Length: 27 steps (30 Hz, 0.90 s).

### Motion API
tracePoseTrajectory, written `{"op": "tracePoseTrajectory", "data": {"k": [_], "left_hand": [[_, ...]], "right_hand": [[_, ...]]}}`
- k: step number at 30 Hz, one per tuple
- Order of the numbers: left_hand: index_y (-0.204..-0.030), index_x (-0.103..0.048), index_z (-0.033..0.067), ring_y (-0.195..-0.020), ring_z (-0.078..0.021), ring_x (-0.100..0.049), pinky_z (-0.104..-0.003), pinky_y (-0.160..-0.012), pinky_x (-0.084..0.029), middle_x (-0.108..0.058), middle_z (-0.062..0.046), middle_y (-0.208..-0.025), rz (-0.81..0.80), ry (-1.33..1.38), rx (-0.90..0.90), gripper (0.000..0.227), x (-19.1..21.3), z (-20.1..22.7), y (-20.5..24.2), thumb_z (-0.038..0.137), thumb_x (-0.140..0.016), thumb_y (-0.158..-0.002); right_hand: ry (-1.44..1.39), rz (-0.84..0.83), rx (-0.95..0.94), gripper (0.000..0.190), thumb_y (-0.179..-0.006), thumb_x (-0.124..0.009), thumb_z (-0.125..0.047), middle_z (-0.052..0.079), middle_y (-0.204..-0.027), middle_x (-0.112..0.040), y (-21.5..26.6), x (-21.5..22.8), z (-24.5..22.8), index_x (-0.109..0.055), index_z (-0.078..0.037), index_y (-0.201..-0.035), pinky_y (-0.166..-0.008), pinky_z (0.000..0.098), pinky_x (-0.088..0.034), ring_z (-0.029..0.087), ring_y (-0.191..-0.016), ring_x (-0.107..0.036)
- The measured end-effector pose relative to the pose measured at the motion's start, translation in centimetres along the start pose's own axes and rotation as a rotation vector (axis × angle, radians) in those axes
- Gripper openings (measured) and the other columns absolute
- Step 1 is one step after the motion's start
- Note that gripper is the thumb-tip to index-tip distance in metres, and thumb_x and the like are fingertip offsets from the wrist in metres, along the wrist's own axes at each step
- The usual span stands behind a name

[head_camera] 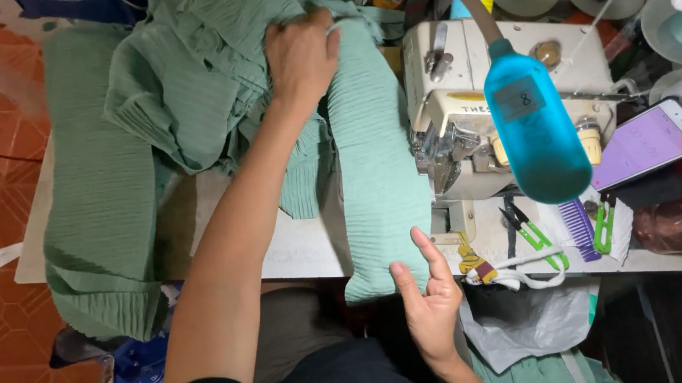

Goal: Sewing pieces of green pleated fabric using an industrial overlock machine.

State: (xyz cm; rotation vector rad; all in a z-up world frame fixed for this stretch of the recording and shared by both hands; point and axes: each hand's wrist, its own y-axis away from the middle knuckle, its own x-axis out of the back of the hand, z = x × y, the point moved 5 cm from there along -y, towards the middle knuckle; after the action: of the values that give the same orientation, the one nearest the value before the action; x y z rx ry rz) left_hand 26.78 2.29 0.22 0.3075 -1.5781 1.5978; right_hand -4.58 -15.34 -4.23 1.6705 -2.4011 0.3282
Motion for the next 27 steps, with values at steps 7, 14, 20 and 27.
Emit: {"op": "tracePoseTrajectory", "data": {"k": [7, 14, 20, 27], "left_hand": [[-0.105, -0.06, 0.0178, -0.059, -0.0334, -0.056, -0.054, -0.045, -0.044, -0.063, -0.005, -0.074, 0.145, -0.048, 0.03, 0.018, -2.5, -5.5, -1.4, 0.033, -0.062, -0.096], [-0.102, -0.069, 0.0253, -0.046, -0.0211, -0.042, -0.044, -0.033, -0.027, -0.055, 0.002, -0.062, 0.228, -0.047, 0.015, 0.013, -0.7, -8.4, -2.1, 0.034, -0.063, -0.096], [-0.089, -0.067, 0.0178, -0.054, -0.0153, -0.057, -0.036, -0.04, -0.037, -0.066, 0.003, -0.069, 0.257, 0.275, 0.155, 0.019, 2.6, -9.6, -2.4, 0.036, -0.064, -0.095], [-0.094, -0.059, 0.0176, -0.068, -0.0148, -0.049, -0.035, -0.052, -0.033, -0.057, 0.0, -0.079, 0.169, 0.386, 0.327, 0.02, 4.6, -11.0, -1.7, 0.035, -0.068, -0.092]], "right_hand": [[0.01, -0.018, 0.024, 0.039, -0.086, -0.065, -0.018, 0.005, -0.141, -0.055, -0.5, -0.4, -0.1, -0.062, 0.001, -0.119, -0.049, 0.0197, -0.031, 0.001, -0.05, -0.029], [-0.065, -0.012, 0.078, 0.051, -0.087, -0.064, -0.015, 0.01, -0.14, -0.053, -2.0, -1.2, -1.3, -0.051, -0.003, -0.135, -0.111, 0.0283, -0.034, 0.017, -0.133, -0.047], [-0.336, -0.122, -0.008, 0.06, -0.091, -0.058, -0.012, 0.013, -0.068, -0.071, -3.3, -2.5, -1.1, -0.036, -0.003, -0.146, -0.075, 0.0294, -0.061, 0.018, -0.068, -0.073], [-0.314, -0.142, 0.19, 0.049, -0.095, -0.05, -0.001, 0.021, -0.087, -0.073, -4.6, -2.7, -1.2, -0.038, 0.003, -0.142, -0.05, 0.0243, -0.058, 0.017, -0.054, -0.069]]}}
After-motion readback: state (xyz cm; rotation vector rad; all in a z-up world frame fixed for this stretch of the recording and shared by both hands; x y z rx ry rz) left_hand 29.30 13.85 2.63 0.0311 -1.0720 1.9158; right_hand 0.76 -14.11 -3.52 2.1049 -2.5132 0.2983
